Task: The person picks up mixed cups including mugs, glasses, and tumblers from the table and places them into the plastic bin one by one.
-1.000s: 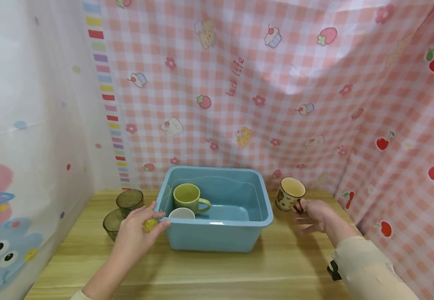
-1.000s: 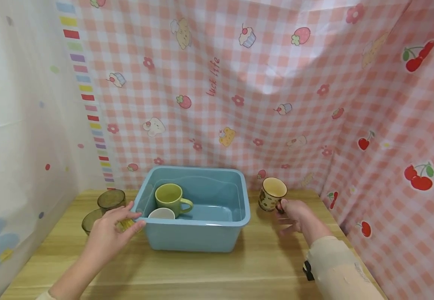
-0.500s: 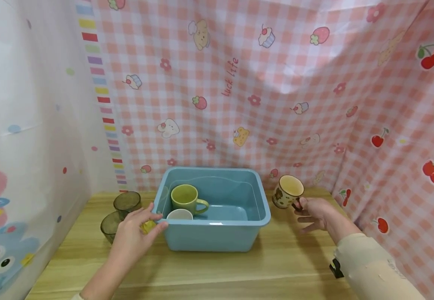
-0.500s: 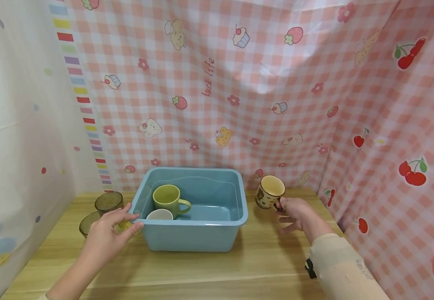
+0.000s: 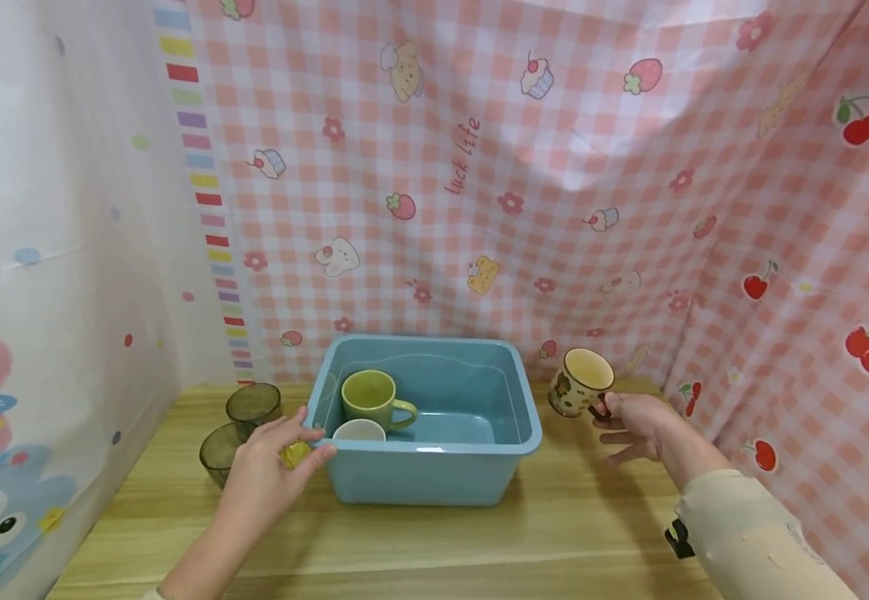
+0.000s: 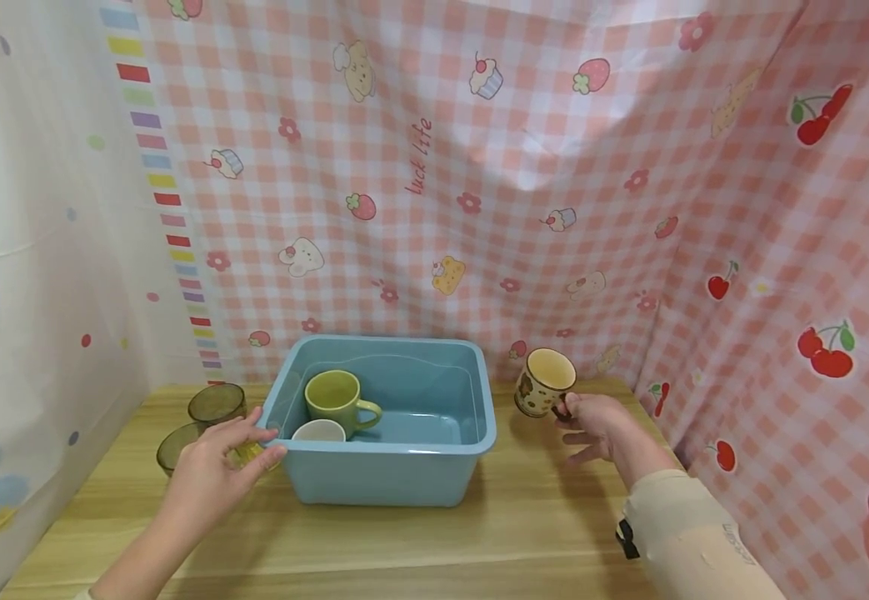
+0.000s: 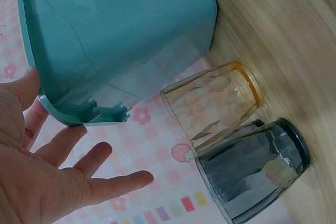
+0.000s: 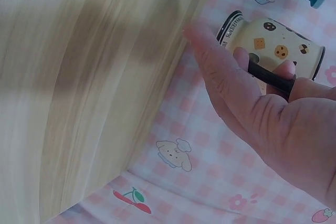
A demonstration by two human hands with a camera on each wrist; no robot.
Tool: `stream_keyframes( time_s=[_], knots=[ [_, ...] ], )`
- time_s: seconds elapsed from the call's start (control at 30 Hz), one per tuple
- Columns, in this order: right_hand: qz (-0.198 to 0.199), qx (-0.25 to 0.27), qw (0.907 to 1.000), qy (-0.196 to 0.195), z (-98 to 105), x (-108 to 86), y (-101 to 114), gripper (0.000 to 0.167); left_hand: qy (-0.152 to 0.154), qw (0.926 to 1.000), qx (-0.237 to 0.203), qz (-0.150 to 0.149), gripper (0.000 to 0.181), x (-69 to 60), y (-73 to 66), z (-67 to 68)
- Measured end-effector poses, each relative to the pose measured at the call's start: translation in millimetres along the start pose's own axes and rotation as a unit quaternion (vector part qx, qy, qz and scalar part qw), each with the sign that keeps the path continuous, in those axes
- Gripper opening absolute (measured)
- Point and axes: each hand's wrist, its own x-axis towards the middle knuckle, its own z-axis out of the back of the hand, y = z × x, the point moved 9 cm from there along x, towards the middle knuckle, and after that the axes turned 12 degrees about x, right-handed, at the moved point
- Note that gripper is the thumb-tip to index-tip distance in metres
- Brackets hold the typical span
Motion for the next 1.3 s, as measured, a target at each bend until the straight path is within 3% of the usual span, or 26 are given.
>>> stream_keyframes(
  time_s=[0.73,1.3],
  knots=[
    [0.004,0.013,0.9998,0.012,3.0,-3.4,3.8,0.045,0.012,0.9999,0.000,0.000,0.023,0.8,-1.6,-0.5],
    [0.014,-0.021,0.9995,0.021,-2.0,-13.2,22.5,0.045,0.014,0.9999,0.005,0.006,0.024,-0.8,-0.2,-0.2]
  ],
)
